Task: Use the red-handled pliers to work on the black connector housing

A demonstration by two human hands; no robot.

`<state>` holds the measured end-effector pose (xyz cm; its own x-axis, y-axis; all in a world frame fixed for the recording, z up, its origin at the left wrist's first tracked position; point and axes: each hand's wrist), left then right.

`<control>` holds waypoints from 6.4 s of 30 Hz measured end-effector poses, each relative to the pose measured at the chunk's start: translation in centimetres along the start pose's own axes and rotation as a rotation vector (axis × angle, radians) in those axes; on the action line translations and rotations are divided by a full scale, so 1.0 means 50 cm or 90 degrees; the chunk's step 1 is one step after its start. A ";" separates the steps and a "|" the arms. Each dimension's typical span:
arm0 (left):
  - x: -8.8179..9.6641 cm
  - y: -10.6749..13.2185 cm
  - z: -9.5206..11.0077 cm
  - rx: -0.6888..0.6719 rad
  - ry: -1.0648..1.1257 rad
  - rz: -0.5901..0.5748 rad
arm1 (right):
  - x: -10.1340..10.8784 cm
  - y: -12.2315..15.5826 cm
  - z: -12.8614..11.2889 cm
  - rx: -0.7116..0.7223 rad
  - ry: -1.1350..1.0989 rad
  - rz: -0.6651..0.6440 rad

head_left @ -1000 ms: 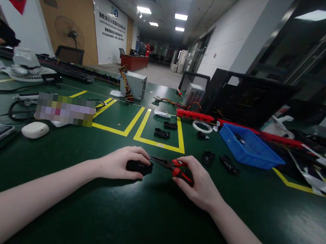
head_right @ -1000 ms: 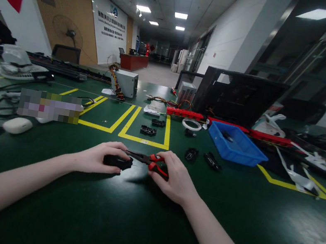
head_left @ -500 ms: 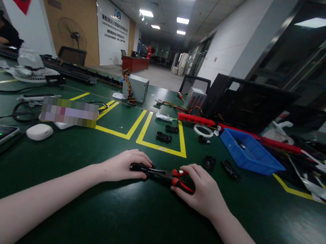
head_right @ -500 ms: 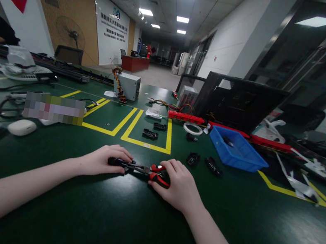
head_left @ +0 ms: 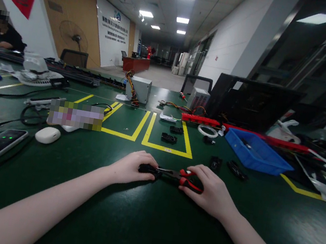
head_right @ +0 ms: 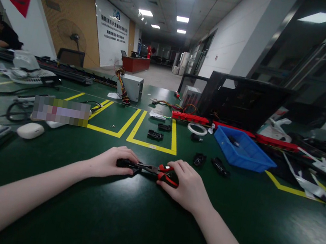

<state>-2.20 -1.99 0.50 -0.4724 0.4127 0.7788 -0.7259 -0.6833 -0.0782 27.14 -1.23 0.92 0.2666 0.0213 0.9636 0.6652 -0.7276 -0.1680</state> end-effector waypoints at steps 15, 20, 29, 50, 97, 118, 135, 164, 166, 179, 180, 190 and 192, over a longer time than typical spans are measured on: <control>-0.009 -0.001 -0.010 -0.032 -0.046 -0.001 | 0.008 0.001 -0.001 -0.030 -0.044 -0.051; -0.009 0.001 -0.006 -0.044 -0.056 -0.001 | 0.010 0.001 -0.003 -0.046 -0.074 -0.071; -0.003 0.002 0.006 -0.024 -0.057 -0.021 | 0.012 0.001 -0.005 -0.066 -0.099 -0.082; -0.011 0.003 0.001 -0.018 -0.093 -0.017 | 0.006 0.013 -0.013 0.020 0.082 0.040; -0.016 0.013 0.013 -0.004 -0.163 -0.084 | 0.015 0.027 -0.024 0.011 0.184 0.033; -0.013 0.013 0.017 -0.037 -0.229 0.012 | 0.024 0.018 -0.042 -0.011 0.117 -0.013; -0.004 0.015 0.020 -0.059 -0.124 -0.044 | 0.014 0.026 -0.030 0.038 0.215 0.064; -0.007 0.014 0.018 -0.076 -0.151 -0.029 | 0.014 0.027 -0.029 0.035 0.214 0.083; -0.007 0.014 0.018 -0.077 -0.153 -0.027 | 0.013 0.027 -0.029 0.033 0.221 0.087; -0.013 0.015 0.012 -0.079 -0.164 -0.012 | 0.010 0.031 -0.022 0.025 0.170 0.046; -0.013 0.015 0.011 -0.077 -0.170 -0.011 | 0.011 0.031 -0.023 0.024 0.161 0.044; -0.005 0.018 0.032 0.009 -0.056 -0.020 | 0.012 0.032 -0.022 0.028 0.170 0.064; -0.004 0.018 0.035 0.027 -0.040 -0.023 | 0.010 0.032 -0.019 0.035 0.187 0.075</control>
<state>-1.90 -3.75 1.36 -0.4129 0.3992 0.8186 -0.7190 -0.6946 -0.0239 27.67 -3.02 1.32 0.1365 -0.2654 0.9544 0.6800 -0.6755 -0.2852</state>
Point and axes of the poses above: each hand's wrist, its own y-axis away from the middle knuckle, its own x-axis out of the back of the hand, z = x × y, and after that the axes turned 15 degrees about -z, right-handed
